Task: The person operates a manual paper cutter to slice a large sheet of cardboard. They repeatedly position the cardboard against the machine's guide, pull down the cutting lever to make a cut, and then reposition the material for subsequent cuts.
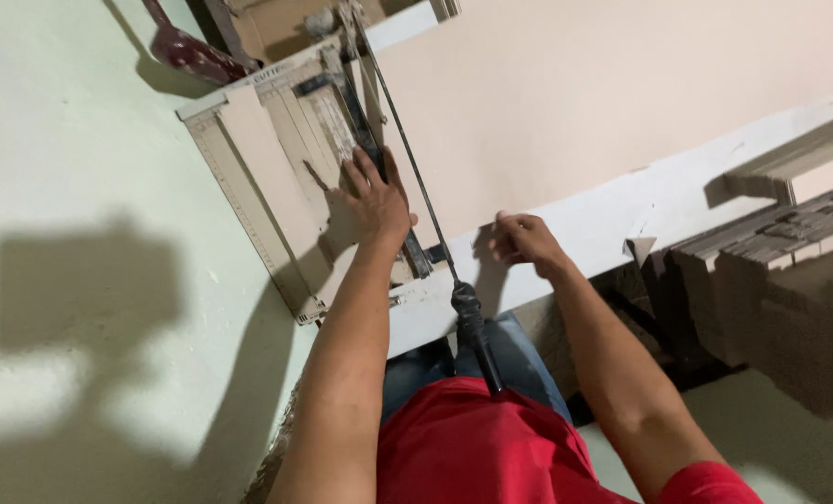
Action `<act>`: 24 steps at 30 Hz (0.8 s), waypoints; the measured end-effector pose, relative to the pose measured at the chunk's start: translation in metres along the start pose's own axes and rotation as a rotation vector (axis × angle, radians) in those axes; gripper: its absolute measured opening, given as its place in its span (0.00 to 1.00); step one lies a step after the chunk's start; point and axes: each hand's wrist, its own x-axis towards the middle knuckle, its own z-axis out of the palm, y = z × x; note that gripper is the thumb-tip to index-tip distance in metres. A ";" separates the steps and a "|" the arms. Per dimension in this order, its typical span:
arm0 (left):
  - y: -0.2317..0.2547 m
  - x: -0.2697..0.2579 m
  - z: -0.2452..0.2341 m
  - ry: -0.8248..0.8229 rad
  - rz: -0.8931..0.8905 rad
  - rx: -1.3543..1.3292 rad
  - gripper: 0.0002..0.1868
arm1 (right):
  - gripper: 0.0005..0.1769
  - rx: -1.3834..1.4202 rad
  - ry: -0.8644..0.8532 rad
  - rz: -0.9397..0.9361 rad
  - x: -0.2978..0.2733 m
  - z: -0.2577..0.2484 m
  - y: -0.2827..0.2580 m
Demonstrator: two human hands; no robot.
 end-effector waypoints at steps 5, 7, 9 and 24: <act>-0.001 0.002 -0.001 -0.007 0.000 0.061 0.64 | 0.20 -0.913 -0.034 -0.183 -0.127 0.030 -0.075; -0.003 0.006 0.005 -0.022 -0.003 0.061 0.66 | 0.34 -1.015 -0.050 -0.262 -0.207 0.058 -0.094; -0.005 0.010 0.008 -0.029 -0.008 0.055 0.64 | 0.58 -1.125 -0.156 -0.218 -0.245 0.081 -0.096; -0.014 -0.013 0.008 0.183 0.368 0.046 0.35 | 0.62 -0.715 -0.186 -0.176 -0.243 0.057 -0.081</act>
